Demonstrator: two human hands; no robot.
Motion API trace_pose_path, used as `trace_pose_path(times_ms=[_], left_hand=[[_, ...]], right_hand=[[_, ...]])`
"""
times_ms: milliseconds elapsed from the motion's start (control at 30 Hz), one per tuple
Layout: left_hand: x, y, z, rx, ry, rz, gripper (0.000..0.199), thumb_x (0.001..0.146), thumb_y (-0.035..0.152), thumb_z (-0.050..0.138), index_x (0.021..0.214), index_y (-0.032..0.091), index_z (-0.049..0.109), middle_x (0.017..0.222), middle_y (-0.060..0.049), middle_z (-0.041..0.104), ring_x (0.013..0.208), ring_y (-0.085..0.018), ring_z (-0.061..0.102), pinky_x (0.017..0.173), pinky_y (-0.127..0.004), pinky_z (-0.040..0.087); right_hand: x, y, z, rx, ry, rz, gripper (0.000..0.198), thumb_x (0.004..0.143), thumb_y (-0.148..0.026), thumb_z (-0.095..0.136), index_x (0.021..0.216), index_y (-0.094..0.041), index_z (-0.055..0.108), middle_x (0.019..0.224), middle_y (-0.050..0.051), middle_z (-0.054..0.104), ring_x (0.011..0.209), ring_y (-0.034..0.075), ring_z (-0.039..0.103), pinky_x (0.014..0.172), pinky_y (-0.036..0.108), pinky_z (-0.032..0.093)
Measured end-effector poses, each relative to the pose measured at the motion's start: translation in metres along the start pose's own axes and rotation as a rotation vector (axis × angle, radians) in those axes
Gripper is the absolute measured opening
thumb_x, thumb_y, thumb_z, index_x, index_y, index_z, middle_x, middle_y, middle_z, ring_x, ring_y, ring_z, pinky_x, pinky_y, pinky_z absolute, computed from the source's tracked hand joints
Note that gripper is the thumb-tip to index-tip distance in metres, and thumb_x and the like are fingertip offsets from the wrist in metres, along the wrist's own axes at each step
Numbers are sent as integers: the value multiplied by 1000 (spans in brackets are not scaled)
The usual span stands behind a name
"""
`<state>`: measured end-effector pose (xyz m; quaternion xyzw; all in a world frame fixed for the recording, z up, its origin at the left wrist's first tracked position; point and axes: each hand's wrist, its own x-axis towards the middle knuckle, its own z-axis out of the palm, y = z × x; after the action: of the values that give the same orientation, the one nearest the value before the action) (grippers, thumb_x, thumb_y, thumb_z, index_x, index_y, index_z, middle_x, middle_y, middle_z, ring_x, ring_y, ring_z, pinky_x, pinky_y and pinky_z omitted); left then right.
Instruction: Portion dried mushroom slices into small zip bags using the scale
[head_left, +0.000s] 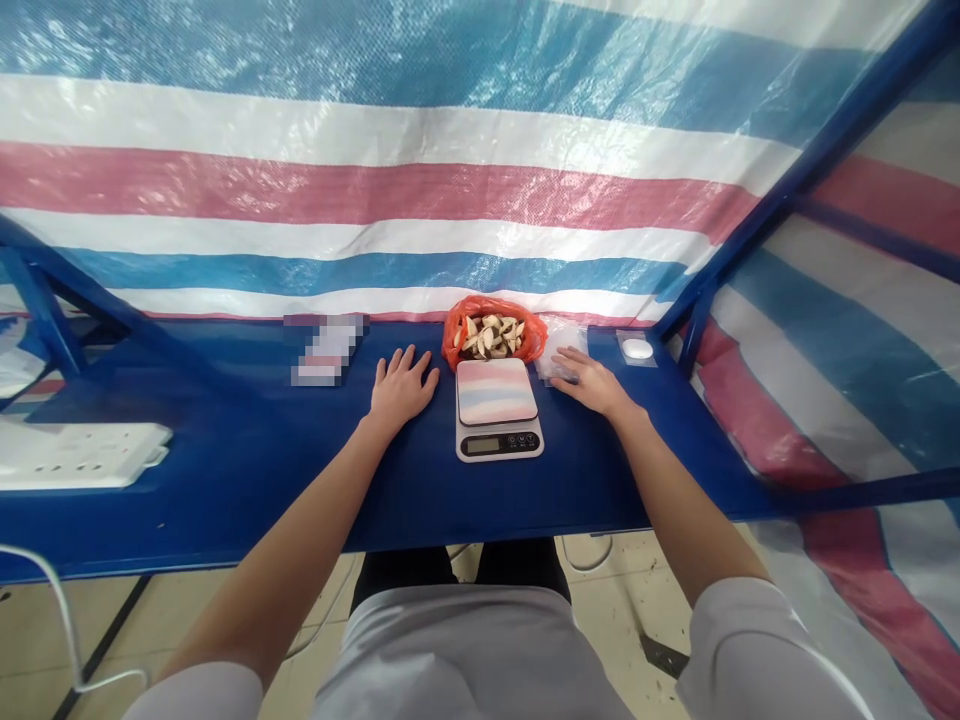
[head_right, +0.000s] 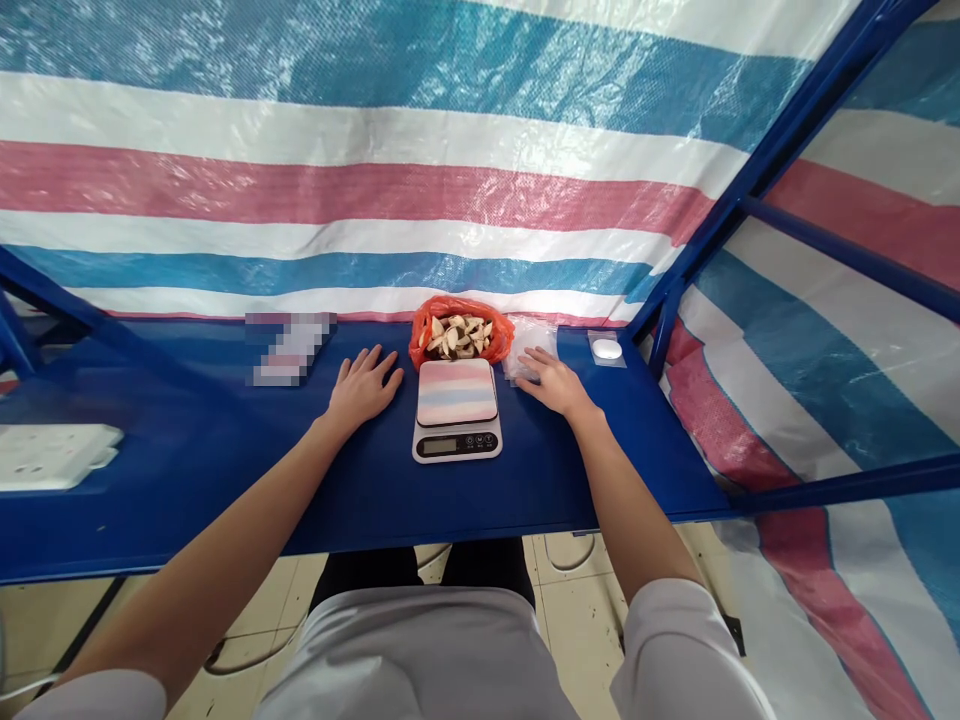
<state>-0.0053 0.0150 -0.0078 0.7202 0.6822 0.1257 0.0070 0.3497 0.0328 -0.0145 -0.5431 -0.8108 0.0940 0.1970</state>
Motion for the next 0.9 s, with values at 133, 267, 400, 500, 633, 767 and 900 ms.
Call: trace_pose_path(times_ms=[133, 267, 400, 500, 633, 767, 900], left_hand=[[-1, -2, 3, 21, -23, 9, 56, 100, 44, 35, 150, 21, 48, 161, -12, 37, 150, -35, 31, 122, -56, 21], [-2, -1, 3, 11, -26, 7, 57, 100, 44, 35, 150, 20, 48, 161, -12, 38, 150, -34, 31, 122, -55, 21], [-2, -1, 4, 18, -19, 9, 58, 100, 45, 34, 151, 20, 48, 161, -12, 38, 150, -35, 30, 122, -55, 20], [-3, -1, 5, 20, -23, 15, 59, 100, 45, 33, 151, 19, 47, 161, -13, 37, 150, -35, 30, 122, -55, 20], [-3, 0, 4, 14, -24, 17, 59, 100, 45, 33, 151, 18, 47, 161, -13, 37, 150, -35, 30, 122, -55, 19], [-3, 1, 4, 6, -33, 11, 59, 100, 44, 33, 151, 18, 47, 161, -13, 37, 150, -35, 29, 122, -55, 19], [-3, 0, 4, -7, -14, 15, 59, 100, 44, 35, 150, 17, 48, 160, -14, 37, 150, -36, 30, 122, -55, 19]], right_hand=[[1, 0, 2, 33, -17, -23, 33, 96, -40, 55, 121, -29, 73, 140, 4, 63, 136, 27, 54, 114, 46, 46], [1, 0, 3, 117, 4, -41, 32, 97, -42, 53, 116, -30, 76, 131, 1, 70, 131, 27, 59, 114, 44, 46], [1, -2, 1, 199, 14, -1, 31, 95, -41, 54, 113, -30, 77, 126, 0, 72, 128, 27, 61, 113, 43, 46], [1, -2, 0, 252, 37, 66, 31, 93, -41, 56, 113, -30, 77, 126, -1, 72, 124, 27, 64, 113, 42, 46], [1, -1, 0, 295, 61, 120, 31, 93, -43, 56, 111, -29, 78, 125, -2, 73, 122, 27, 66, 111, 40, 47], [4, -1, 2, 281, 119, 201, 32, 91, -43, 58, 107, -24, 79, 113, 2, 77, 113, 29, 70, 105, 40, 51], [8, -7, -1, 311, 278, 215, 34, 89, -45, 60, 100, -21, 81, 105, 3, 79, 103, 31, 73, 97, 40, 54]])
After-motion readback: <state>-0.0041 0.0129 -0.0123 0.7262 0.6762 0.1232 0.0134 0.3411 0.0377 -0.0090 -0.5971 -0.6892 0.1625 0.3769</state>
